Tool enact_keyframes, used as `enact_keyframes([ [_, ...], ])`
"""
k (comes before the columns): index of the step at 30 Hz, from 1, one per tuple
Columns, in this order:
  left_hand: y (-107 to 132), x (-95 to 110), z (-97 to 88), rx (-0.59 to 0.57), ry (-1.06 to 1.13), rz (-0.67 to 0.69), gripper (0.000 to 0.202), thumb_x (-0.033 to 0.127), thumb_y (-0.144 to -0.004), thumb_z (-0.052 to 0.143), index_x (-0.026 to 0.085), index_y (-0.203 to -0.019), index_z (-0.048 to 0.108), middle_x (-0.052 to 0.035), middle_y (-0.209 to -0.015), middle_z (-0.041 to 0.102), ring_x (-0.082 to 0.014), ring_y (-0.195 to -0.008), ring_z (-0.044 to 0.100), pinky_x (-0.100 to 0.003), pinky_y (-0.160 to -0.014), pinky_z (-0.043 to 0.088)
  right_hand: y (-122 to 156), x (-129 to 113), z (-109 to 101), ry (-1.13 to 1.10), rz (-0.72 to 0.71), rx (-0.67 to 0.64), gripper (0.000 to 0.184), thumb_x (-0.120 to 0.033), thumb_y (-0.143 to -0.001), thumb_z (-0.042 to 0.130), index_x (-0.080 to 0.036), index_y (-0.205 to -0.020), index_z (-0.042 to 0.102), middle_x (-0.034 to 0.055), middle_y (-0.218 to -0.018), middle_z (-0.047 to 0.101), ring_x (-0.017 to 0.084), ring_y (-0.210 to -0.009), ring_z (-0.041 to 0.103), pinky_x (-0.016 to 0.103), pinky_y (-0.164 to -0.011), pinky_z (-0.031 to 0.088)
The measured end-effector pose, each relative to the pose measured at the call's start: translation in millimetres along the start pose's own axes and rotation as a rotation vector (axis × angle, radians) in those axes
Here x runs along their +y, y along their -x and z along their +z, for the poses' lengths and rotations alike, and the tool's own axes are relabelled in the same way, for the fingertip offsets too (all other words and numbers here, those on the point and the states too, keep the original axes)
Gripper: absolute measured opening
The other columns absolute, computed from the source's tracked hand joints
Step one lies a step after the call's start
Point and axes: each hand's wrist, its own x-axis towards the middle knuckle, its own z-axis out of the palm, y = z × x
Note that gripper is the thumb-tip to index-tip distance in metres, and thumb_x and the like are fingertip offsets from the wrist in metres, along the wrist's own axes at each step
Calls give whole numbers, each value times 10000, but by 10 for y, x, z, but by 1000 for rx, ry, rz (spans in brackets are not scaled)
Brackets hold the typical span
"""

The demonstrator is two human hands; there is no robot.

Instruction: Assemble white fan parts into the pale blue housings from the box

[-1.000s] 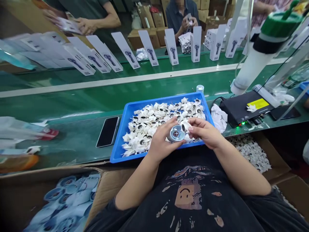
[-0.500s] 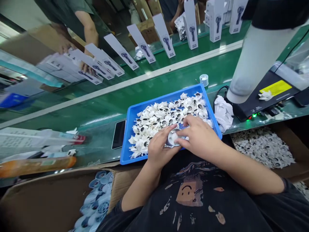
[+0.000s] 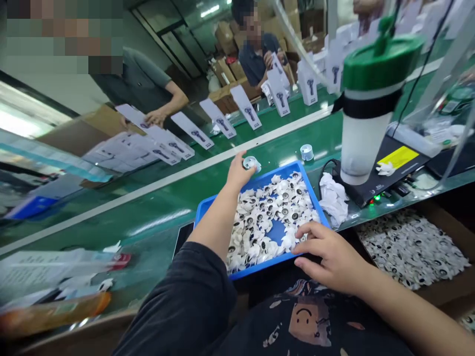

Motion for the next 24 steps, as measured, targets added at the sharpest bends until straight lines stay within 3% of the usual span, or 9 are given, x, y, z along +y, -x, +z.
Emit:
enact_keyframes([
  [2, -87, 29, 120, -3, 34, 69, 447, 168, -639, 703, 182, -1077, 613, -89, -968, 586, -298, -1004, 580, -504, -967, 456, 77, 10, -44, 43, 25, 8, 148, -226, -913, 542, -216, -953, 684, 79, -1070, 586, 99, -783, 623, 244, -744, 552],
  [5, 52, 182, 121, 17, 79, 206, 494, 231, -636, 712, 184, -1113, 594, -96, -1029, 582, -299, -1078, 550, -500, -1021, 421, 151, 28, -122, 126, 48, 84, 152, -203, -912, 531, -215, -958, 676, 79, -1050, 595, 114, -864, 635, 234, -761, 555],
  [9, 563, 541, -206, -10, 41, 626, 514, 264, -642, 707, 206, -1138, 583, -99, -1080, 583, -284, -1065, 561, -463, -956, 474, 47, 4, -187, 233, -22, 198, 135, -202, -907, 544, -209, -966, 665, 78, -1033, 599, 127, -860, 614, 264, -768, 541],
  [12, 1025, 854, -502, -152, 30, 817, 527, 315, -708, 694, 235, -1207, 545, -89, -1110, 627, -261, -1015, 602, -425, -894, 503, -166, -54, -149, 304, -140, 236, 168, -259, -907, 559, -205, -1033, 656, 94, -1077, 579, 174, -946, 588, 340, -840, 513],
  [14, 1304, 1008, -641, -221, 31, 834, 565, 338, -744, 689, 248, -1270, 502, -73, -1080, 674, -243, -958, 630, -415, -883, 503, -309, -98, -86, 341, -221, 219, 264, -352, -922, 547, -216, -1129, 637, 107, -1135, 566, 214, -1041, 563, 390, -897, 485],
  [16, 1536, 1083, -732, -202, 29, 811, 589, 347, -772, 688, 252, -1314, 478, -65, -1041, 702, -232, -915, 643, -409, -877, 503, -414, -138, -16, 371, -270, 158, 352, -458, -928, 524, -247, -1193, 619, 107, -1235, 546, 245, -1122, 527, 426, -943, 453],
  [20, 1854, 1054, -851, -80, -5, 731, 641, 408, -772, 733, 223, -1337, 496, -83, -1045, 716, -239, -923, 640, -398, -859, 506, -474, -195, 76, 414, -272, 111, 382, -526, -919, 505, -278, -1180, 633, 91, -1328, 531, 299, -1180, 474, 484, -967, 404],
  [24, 2007, 1001, -893, -78, -16, 665, 642, 418, -796, 715, 246, -1367, 478, -74, -1073, 718, -231, -908, 655, -408, -869, 498, -420, -231, 99, 354, -314, 149, 348, -539, -910, 524, -259, -1073, 650, 87, -1234, 592, 297, -1101, 500, 475, -936, 390],
])
